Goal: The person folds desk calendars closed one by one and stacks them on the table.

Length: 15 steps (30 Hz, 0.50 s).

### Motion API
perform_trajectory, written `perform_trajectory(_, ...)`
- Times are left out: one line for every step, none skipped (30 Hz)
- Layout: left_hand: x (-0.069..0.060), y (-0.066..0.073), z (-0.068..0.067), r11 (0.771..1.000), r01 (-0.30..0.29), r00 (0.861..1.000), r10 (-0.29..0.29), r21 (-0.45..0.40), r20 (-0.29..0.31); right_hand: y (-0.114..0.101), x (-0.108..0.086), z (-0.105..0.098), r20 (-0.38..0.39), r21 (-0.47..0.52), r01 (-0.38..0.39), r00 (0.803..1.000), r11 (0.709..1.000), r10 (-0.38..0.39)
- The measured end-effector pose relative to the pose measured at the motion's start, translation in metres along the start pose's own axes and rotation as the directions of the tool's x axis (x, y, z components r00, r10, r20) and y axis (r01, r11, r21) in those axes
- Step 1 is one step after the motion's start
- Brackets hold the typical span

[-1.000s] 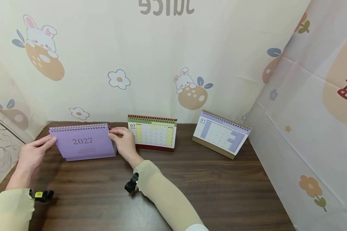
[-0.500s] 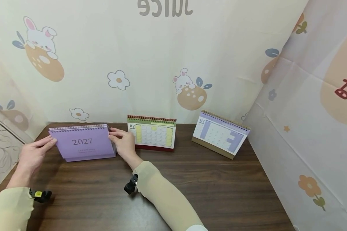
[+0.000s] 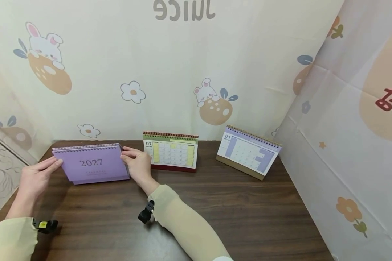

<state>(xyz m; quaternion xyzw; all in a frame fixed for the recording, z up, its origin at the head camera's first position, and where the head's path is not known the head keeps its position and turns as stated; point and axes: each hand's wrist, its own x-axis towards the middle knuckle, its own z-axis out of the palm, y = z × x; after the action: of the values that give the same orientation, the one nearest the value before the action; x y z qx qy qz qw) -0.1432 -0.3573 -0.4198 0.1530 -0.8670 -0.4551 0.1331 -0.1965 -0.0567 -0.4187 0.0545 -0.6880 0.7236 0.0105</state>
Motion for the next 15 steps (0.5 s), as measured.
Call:
perform_trajectory(-0.001,0.0,0.0,1.0,-0.006,1.0,0.006,0.007,-0.003,-0.001,-0.001,0.0,0.002,-0.005,0.005,1.0,1.0,-0.005)
perform_trajectory(-0.002,0.001,-0.001,1.0,-0.01,1.0,0.01,0.015,-0.005,-0.002,-0.001,0.0,0.001,-0.01,0.008,1.0,1.0,-0.008)
perform_trajectory(-0.003,0.001,-0.001,1.0,-0.019,1.0,0.019,0.02,-0.008,-0.003,-0.002,0.0,0.0,-0.013,0.01,1.0,1.0,-0.01)
perform_trajectory(-0.005,0.002,-0.002,0.999,-0.024,1.0,0.024,0.024,-0.009,-0.003,-0.002,0.0,0.001,-0.012,0.008,1.0,1.0,-0.008)
perform_trajectory(-0.006,0.003,-0.003,0.999,-0.024,1.0,0.024,0.031,-0.008,-0.004,-0.003,0.0,0.002,-0.01,0.003,1.0,1.0,-0.003)
perform_trajectory(-0.007,0.003,-0.003,0.999,-0.024,1.0,0.024,0.033,-0.007,-0.005,-0.003,0.0,0.003,-0.008,-0.001,1.0,1.0,0.001)
perform_trajectory(-0.008,0.004,-0.004,0.999,-0.024,1.0,0.024,0.036,-0.006,-0.005,-0.004,-0.001,0.003,-0.005,-0.005,1.0,1.0,0.005)
perform_trajectory(-0.01,0.005,-0.004,0.999,-0.02,1.0,0.02,0.033,-0.002,-0.006,-0.004,-0.001,0.003,-0.002,-0.007,1.0,1.0,0.007)
perform_trajectory(-0.011,0.006,-0.005,0.999,-0.019,1.0,0.019,0.032,-0.002,-0.006,-0.005,-0.001,0.005,0.002,-0.008,1.0,1.0,0.008)
perform_trajectory(-0.012,0.006,-0.005,0.999,-0.021,1.0,0.021,0.033,-0.003,-0.007,-0.005,-0.002,0.008,0.002,-0.009,1.0,1.0,0.009)
perform_trajectory(-0.013,0.007,-0.006,0.999,-0.025,1.0,0.026,0.035,-0.005,-0.008,-0.006,-0.002,0.01,0.003,-0.01,1.0,1.0,0.01)
perform_trajectory(-0.014,0.008,-0.007,0.999,-0.034,0.999,0.035,0.039,-0.007,-0.009,-0.007,-0.003,0.012,0.006,-0.011,1.0,1.0,0.011)
perform_trajectory(-0.015,0.009,-0.007,0.998,-0.043,0.999,0.043,0.04,-0.01,-0.01,-0.007,-0.004,0.014,0.012,-0.014,1.0,1.0,0.014)
perform_trajectory(-0.015,0.009,-0.008,0.998,-0.053,0.998,0.054,0.041,-0.013,-0.011,-0.008,-0.005,0.017,0.016,-0.018,1.0,1.0,0.017)
perform_trajectory(-0.016,0.01,-0.008,0.997,-0.067,0.998,0.067,0.041,-0.018,-0.012,-0.009,-0.006,0.018,0.019,-0.021,1.0,1.0,0.02)
